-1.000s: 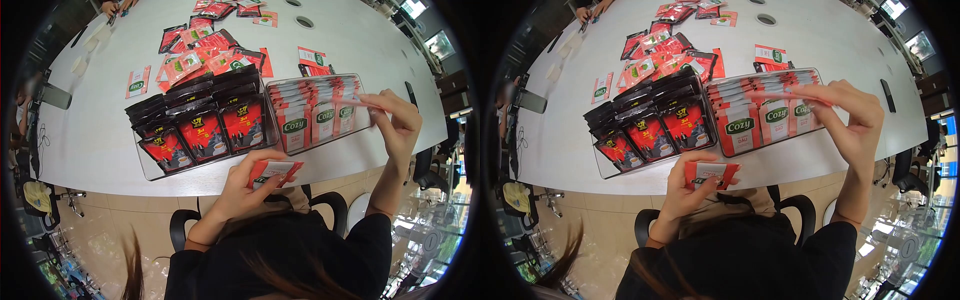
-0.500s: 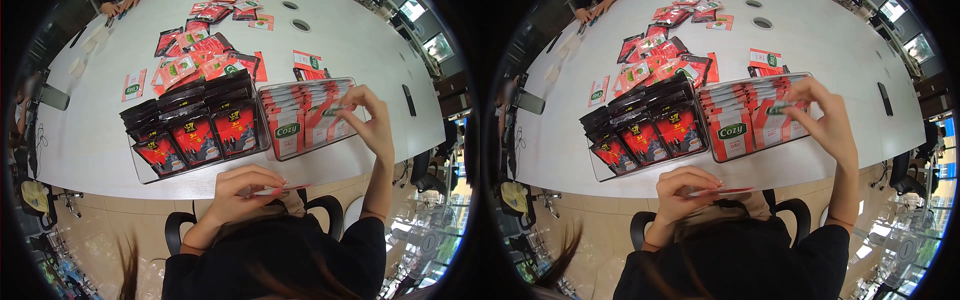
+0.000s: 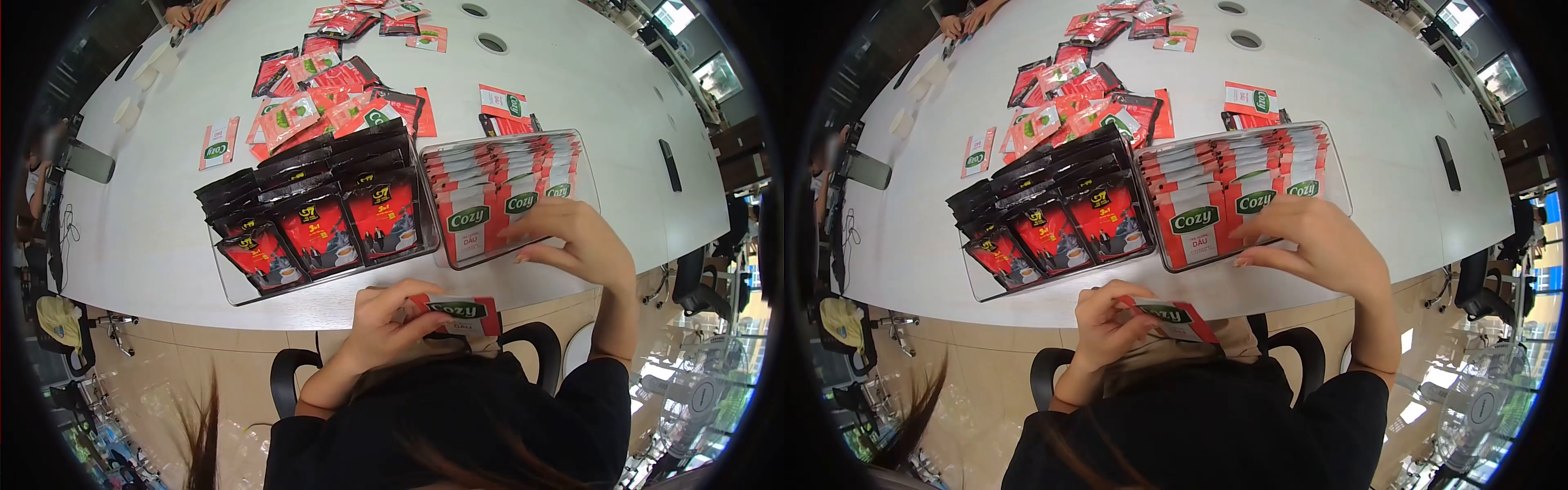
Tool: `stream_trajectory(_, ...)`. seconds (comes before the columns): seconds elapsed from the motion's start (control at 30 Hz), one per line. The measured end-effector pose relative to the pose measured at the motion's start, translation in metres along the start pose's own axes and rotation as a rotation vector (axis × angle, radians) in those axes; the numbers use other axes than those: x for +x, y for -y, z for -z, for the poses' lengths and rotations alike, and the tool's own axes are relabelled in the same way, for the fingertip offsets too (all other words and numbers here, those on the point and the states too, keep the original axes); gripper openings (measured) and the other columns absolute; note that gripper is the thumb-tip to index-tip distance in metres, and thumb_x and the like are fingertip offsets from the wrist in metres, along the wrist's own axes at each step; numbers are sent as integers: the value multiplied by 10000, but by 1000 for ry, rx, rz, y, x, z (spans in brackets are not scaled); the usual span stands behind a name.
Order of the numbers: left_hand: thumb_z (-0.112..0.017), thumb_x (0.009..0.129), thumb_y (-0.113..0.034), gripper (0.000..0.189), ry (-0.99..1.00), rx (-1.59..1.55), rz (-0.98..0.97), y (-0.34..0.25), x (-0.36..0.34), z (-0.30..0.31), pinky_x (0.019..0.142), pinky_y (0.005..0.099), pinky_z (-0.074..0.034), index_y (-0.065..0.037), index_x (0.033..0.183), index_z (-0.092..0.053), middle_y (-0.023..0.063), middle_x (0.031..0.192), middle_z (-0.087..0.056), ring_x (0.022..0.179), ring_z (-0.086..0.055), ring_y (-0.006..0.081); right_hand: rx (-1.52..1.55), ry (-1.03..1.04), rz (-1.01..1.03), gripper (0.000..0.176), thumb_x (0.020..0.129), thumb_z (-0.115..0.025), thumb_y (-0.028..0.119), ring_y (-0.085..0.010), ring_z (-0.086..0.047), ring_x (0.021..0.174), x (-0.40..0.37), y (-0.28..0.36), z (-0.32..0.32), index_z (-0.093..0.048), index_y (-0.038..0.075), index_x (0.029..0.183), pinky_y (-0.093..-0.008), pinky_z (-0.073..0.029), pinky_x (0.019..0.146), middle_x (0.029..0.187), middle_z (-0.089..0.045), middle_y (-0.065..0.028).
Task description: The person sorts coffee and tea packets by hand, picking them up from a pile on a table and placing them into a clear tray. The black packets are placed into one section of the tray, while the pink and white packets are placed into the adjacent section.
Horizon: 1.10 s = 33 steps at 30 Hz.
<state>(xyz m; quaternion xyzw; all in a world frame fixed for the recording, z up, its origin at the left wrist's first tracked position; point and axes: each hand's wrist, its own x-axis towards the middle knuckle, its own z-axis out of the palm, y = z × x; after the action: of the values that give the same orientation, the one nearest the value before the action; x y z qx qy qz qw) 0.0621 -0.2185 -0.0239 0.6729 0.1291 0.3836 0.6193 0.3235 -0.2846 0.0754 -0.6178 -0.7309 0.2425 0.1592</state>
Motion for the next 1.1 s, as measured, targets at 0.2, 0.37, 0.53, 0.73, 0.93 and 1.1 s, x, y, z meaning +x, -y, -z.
stream_trajectory(0.2, -710, 840, -27, 241, -27, 59, 136, -1, -3, -2, 446, 198, -380, 20, 1044, -591, 9, 571, -601, 455, -535, 40, -16, -75, 2, 302, 808, -714, 283, -238, -632, 774, 1, 1, -6, -690, 64, 1015, -348, -486, 690, 867, -682, -71)
stream_trajectory(0.37, -725, 832, -40, 233, 6, 98, 177, -6, 0, -4, 449, 200, -390, 11, 1022, -599, 18, 573, -612, 467, -551, 44, 58, -216, 138, 324, 760, -739, 248, -222, -603, 740, 0, 12, -3, -693, 65, 1022, -348, -472, 691, 862, -688, -49)
stream_trajectory(0.53, -738, 825, -55, 238, 58, 138, 136, -11, 2, -3, 519, 205, -474, 16, 1018, -618, 58, 673, -679, 579, -654, 86, 40, -215, 232, 456, 624, -809, 84, -231, -562, 703, 5, 49, -27, -699, 93, 1066, -335, -465, 647, 808, -650, -26)
stream_trajectory(0.73, -717, 837, -44, 210, 94, -9, 95, -9, 6, -3, 578, 216, -523, 21, 1018, -632, 96, 833, -712, 703, -700, 115, 91, -453, 132, 354, 728, -679, -42, -219, -577, 749, -7, 37, -6, -688, 54, 1068, -324, -470, 672, 852, -648, -59)
stream_trajectory(0.93, -677, 866, -39, 144, 118, 43, 127, -7, 5, -4, 575, 217, -528, 8, 998, -645, 78, 860, -716, 685, -697, 121, -99, -576, -113, 293, 759, -596, -100, -241, -601, 914, -28, -13, 25, -677, 25, 1011, -319, -470, 804, 963, -657, -95)
stream_trajectory(1.1, -668, 874, -50, 133, 117, 65, 130, -6, 5, -5, 565, 217, -523, 3, 994, -649, 71, 841, -713, 655, -686, 112, -332, -630, -84, 248, 768, -654, -20, -267, -569, 924, -17, -8, 8, -682, 56, 1002, -344, -462, 795, 1029, -609, -91)
